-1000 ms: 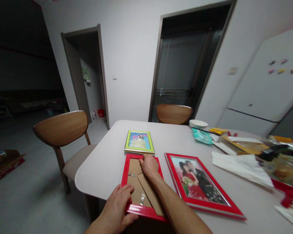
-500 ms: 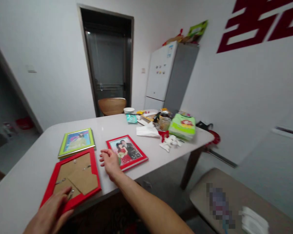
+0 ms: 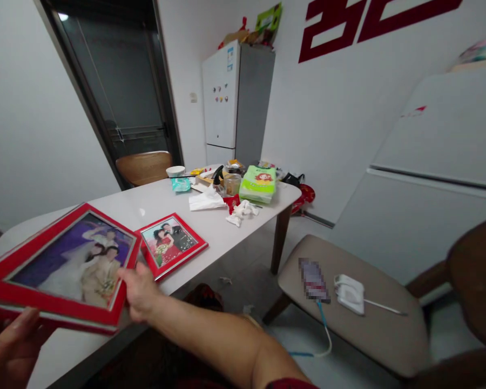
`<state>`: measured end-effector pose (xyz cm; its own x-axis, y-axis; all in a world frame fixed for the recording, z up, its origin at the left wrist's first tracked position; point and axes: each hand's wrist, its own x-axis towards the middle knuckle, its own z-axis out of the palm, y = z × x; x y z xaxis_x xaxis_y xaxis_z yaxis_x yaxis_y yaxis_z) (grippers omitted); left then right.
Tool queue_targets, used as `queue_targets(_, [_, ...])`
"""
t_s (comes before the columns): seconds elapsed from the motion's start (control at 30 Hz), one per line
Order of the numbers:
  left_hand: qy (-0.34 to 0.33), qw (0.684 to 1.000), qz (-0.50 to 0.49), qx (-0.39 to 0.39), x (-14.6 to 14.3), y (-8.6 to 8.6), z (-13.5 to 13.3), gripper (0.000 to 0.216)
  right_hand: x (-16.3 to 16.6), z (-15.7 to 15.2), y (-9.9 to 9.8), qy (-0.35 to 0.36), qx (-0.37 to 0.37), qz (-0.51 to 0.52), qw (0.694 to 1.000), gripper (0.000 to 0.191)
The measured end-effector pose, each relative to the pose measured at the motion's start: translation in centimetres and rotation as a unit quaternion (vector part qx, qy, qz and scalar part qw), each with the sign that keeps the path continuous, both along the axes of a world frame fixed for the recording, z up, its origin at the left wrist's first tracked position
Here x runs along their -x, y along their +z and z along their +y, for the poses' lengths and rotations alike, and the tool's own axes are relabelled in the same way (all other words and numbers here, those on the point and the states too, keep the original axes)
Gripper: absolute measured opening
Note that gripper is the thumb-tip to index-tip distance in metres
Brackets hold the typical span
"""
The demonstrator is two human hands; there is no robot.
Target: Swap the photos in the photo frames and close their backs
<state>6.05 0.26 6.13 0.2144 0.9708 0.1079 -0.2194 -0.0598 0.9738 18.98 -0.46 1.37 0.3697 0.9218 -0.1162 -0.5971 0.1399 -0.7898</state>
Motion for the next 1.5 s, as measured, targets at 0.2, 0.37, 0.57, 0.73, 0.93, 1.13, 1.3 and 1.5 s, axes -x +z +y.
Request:
queue_targets(0.2, [-0.158, 0.984, 0.034, 0.069, -4.7, -1.4, 0.5, 0.051, -12.4, 0.1, 1.6, 0.008, 0.077, -0.210, 0.975, 0.022])
queue_targets(0.37, [-0.221, 0.962, 0.157, -0.039, -8.5, -6.6, 2.6, 0.046, -18.1, 0.4, 1.6, -0.026, 0.158, -0.351, 0.923, 0.032])
queue_targets(0.57, [-0.146, 0.901, 0.371, -0.169, -9.4, -7.9, 3.9, 0.035, -18.4, 1.3, 0.4, -0.026, 0.190, -0.511, 0.838, 0.026])
queue_targets(0.73, [-0.131, 0.891, 0.397, -0.174, -8.6, -7.6, 3.0, 0.031, -18.4, 1.9, -0.6, -0.040, 0.194, -0.616, 0.763, 0.030])
queue_targets(0.93, [-0.105, 0.838, 0.462, -0.272, -5.7, -6.6, 4.0, 0.048, -15.7, 2.9, 1.0, -0.077, 0.168, -0.698, 0.692, 0.036])
queue_targets(1.13, [0.029, 0.752, 0.591, -0.290, -1.3, -4.8, 12.0, 0.056, -6.2, 6.1, 1.6, 0.004, 0.059, -0.709, 0.703, 0.039])
queue_targets(1.3, [0.072, 0.706, 0.651, -0.271, 1.1, -4.6, 15.3, 0.044, -0.5, 9.0, 0.1, 0.048, 0.049, -0.677, 0.733, 0.042])
queue_targets(1.5, [0.036, 0.696, 0.639, -0.324, 1.3, -5.3, 11.8, 0.017, -0.8, 7.2, 0.2, 0.050, 0.079, -0.611, 0.786, 0.042])
